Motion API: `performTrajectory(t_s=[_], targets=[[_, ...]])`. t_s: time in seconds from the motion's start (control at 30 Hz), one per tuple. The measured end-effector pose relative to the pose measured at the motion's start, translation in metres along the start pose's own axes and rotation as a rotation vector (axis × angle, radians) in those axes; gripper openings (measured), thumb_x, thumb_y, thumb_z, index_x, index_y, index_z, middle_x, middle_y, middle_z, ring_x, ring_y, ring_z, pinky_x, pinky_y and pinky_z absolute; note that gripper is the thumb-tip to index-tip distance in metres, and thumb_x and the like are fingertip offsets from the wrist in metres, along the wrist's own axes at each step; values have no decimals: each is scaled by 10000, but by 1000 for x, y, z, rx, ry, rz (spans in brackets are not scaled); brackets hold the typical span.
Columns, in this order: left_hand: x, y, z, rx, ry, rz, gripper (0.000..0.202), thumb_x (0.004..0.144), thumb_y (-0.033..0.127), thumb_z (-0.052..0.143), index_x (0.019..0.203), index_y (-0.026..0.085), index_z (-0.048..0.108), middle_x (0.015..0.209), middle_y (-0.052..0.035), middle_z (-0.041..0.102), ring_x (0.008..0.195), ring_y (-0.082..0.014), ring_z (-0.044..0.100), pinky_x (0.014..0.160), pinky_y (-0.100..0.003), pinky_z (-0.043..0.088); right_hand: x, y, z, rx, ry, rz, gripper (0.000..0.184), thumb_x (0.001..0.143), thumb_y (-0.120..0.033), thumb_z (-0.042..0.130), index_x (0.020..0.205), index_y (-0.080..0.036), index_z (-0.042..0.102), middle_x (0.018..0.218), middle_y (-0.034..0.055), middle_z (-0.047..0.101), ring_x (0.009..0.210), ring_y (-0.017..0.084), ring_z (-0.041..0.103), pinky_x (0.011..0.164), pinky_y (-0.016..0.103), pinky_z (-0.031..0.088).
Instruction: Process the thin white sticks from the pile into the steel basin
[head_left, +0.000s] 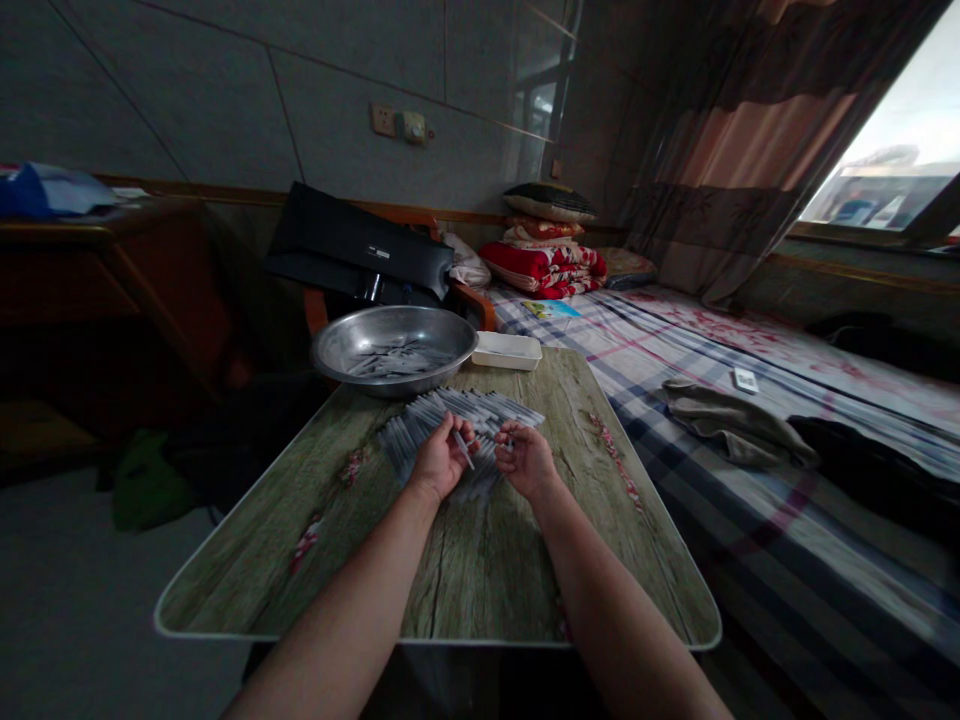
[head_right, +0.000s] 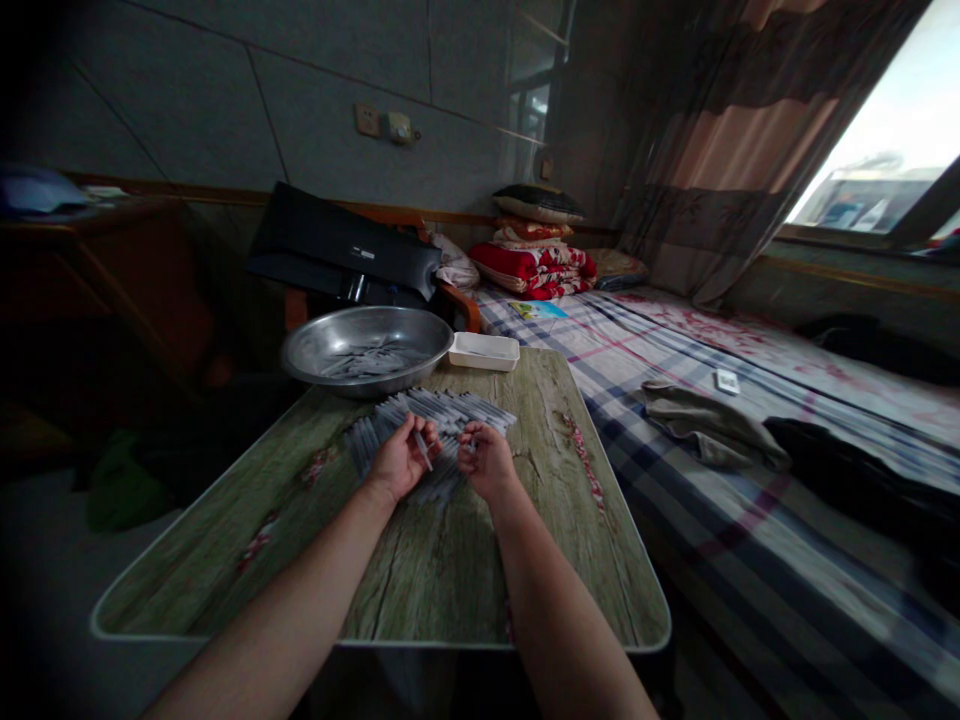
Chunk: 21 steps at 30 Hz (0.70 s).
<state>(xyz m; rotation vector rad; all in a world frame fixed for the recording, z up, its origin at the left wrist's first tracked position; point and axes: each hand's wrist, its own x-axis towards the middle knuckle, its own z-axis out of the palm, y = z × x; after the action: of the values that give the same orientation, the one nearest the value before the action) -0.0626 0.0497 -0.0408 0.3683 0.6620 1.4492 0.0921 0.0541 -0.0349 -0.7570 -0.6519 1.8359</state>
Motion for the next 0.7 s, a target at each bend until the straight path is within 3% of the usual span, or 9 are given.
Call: performTrajectory(t_s=[0.2,0.37,0.57,0.7], targets=[[4,-4,-3,42,-32,93,341,805,435,789,723,183,575,755,8,634,661,-117,614,579,-227,517,-5,17,12,-443,-110,-49,280,733,-423,751,779,-191,602,616,-46,523,418,59,342,356,185,156],[7,-6,-7,39,-18,125,317,776,425,816,756,178,619,797,-13,677,719,-131,649,627,-232,526,-5,20,10,-573,-156,-82,308,707,-431,783,812,-192,622,533,-85,427,427,61,318,385,185,205],[10,3,-7,-87,-13,98,226,830,353,775,775,173,650,751,-18,691,672,-137,651,639,-258,537,-3,13,0,-563,-182,-37,205,699,-332,706,692,-203,548,502,-80,396,420,64,294,381,190,174],[15,17,-13,-224,58,119,84,872,217,708,811,179,666,733,4,698,645,-109,651,672,-242,545,3,5,-8,-379,-23,-52,246,621,-307,628,579,-228,399,465,-97,309,381,51,222,358,192,111]])
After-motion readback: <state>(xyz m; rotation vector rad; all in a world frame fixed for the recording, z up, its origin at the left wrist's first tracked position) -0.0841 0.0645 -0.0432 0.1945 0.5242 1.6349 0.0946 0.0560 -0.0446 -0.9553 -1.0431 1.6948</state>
